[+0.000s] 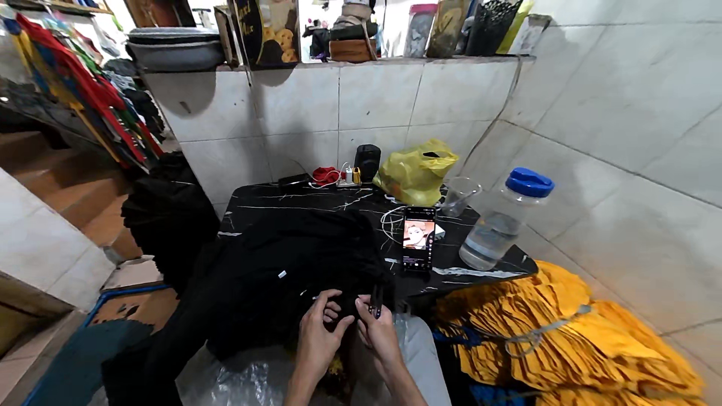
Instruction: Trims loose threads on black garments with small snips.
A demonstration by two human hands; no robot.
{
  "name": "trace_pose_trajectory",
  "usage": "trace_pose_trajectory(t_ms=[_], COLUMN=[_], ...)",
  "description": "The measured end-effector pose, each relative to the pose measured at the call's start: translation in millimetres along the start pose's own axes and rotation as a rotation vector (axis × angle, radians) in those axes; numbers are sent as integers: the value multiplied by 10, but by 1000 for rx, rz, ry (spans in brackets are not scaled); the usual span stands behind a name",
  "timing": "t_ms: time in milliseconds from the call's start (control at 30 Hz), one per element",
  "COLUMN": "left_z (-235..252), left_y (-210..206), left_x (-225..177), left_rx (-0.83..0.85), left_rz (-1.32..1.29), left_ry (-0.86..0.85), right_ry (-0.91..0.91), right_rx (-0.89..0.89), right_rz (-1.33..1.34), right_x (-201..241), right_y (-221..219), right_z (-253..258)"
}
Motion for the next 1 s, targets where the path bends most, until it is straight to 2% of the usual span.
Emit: trace_pose_trajectory(t_ms=[133, 267, 433, 600, 800, 867, 933, 1000], left_z=[-13, -1, 19, 9, -61, -83, -110, -121], left_y=[-79, -109, -72, -70, -116, -100, -32, 59], left_x=[-86, -110, -68, 0, -11, -30, -30, -4], left_rx=[-75, -198, -94, -41, -256, -187, -2, 214], left_rz=[-7, 13, 39, -86, 64, 36, -29, -102], left_ry=[-101, -141, -111, -104, -360, -414, -422, -348], right_ry=[70, 242, 379, 474, 422, 393, 367, 340], right_rx=[10, 34, 62, 79, 80, 75, 74, 76], right_rz=[-66, -193, -340, -401, -381, -336, -288, -257], right_x=[-6, -47, -33, -34, -17, -13, -11, 0], right_y=[27, 58, 72, 64, 93, 100, 94, 73], right_z=[3, 29, 34, 52, 56, 70, 77, 64])
Point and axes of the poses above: each hand's wrist, its own z-axis towards the middle knuckle, its own y-axis out of the back of the hand, x = y × z, the point moved 1 cm from there along z, towards the middle knuckle, and after that the axes turned 13 degrees about -x, right-handed, at the moved point
